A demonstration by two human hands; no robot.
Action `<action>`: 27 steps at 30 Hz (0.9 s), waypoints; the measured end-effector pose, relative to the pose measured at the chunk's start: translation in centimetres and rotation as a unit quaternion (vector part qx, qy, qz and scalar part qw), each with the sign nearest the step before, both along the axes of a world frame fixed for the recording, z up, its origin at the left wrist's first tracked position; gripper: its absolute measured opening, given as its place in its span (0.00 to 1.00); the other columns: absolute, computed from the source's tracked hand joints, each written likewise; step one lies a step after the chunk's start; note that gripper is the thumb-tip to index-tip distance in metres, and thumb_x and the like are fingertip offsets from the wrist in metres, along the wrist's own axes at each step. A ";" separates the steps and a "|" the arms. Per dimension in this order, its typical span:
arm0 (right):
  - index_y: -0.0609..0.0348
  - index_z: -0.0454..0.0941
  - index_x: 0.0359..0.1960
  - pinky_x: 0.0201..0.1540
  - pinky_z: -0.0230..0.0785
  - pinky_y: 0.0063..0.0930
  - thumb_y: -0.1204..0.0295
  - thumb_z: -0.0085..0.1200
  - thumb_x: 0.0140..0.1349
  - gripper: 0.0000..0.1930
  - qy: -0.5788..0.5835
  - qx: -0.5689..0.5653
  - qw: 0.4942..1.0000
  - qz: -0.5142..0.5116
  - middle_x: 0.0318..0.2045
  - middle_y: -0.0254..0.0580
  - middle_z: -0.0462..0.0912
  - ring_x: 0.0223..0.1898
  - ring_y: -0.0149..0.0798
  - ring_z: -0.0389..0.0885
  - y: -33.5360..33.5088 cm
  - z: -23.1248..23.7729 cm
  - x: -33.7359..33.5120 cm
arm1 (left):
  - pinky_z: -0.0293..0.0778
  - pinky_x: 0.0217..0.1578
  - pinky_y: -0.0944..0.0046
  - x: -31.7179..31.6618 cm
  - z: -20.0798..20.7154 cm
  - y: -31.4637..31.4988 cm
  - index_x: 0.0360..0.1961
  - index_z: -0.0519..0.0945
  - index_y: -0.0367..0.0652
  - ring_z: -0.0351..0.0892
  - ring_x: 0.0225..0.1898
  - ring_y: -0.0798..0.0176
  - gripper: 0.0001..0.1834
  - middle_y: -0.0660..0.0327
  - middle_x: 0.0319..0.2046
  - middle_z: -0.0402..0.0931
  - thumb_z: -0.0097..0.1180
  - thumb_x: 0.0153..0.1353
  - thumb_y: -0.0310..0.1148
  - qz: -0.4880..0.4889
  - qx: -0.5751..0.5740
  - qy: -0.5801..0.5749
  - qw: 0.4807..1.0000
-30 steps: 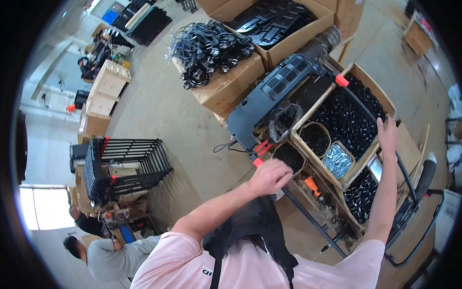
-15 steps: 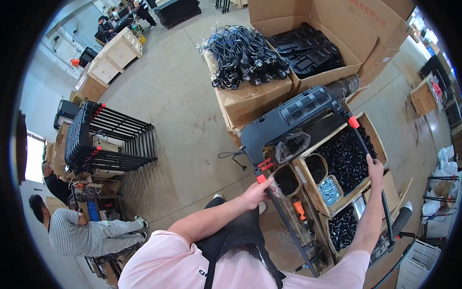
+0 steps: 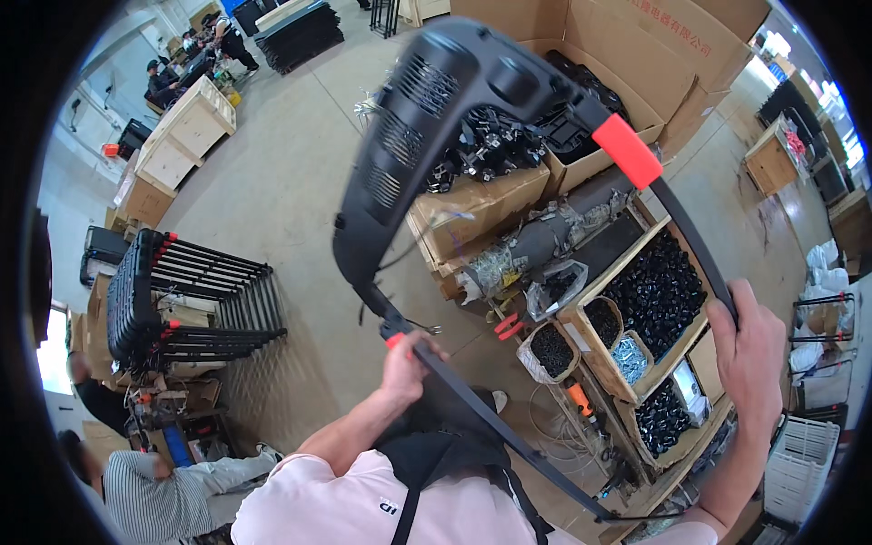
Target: Assembling components of a handheld leaf blower using an electric screwdriver and screws.
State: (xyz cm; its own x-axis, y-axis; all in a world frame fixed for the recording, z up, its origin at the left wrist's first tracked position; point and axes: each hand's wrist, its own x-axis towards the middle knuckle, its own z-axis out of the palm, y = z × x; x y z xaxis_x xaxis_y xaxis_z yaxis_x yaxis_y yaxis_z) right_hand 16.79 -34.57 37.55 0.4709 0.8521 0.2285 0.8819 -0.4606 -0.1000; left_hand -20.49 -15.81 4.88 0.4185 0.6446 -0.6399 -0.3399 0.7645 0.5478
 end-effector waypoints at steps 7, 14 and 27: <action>0.62 0.76 0.48 0.34 0.64 0.45 0.71 0.56 0.69 0.11 -0.045 0.012 0.999 0.005 0.27 0.51 0.76 0.29 0.56 0.76 7.9 3.1 -14.8 | 0.81 0.40 0.54 -6.7 3.6 17.6 0.44 0.77 0.37 0.83 0.33 0.54 0.15 0.57 0.31 0.79 0.54 0.72 0.40 0.099 0.099 -0.027 0.990; 0.63 0.79 0.42 0.41 0.77 0.36 0.78 0.65 0.53 0.14 0.193 0.003 0.981 -0.032 0.30 0.42 0.83 0.34 0.41 0.84 16.8 -4.2 -22.6 | 0.81 0.42 0.56 -11.2 3.2 36.1 0.52 0.80 0.35 0.86 0.37 0.58 0.17 0.56 0.37 0.84 0.56 0.73 0.38 0.058 0.277 0.057 0.957; 0.59 0.81 0.46 0.55 0.76 0.33 0.81 0.70 0.58 0.15 0.439 0.145 0.886 -0.029 0.45 0.38 0.86 0.47 0.35 0.84 26.1 -41.8 -29.6 | 0.74 0.49 0.64 -5.9 -9.3 57.3 0.42 0.86 0.44 0.80 0.40 0.71 0.13 0.68 0.37 0.85 0.75 0.57 0.27 -0.123 0.340 0.204 0.910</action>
State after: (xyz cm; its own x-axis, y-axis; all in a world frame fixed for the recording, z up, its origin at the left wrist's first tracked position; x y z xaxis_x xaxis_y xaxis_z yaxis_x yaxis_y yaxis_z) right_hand -12.78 -8.43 -4.28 0.6165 0.7863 -0.0416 0.3817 -0.3446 -0.8577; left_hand -26.43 41.44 -4.40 0.4207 0.8686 -0.2618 0.1325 0.2266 0.9649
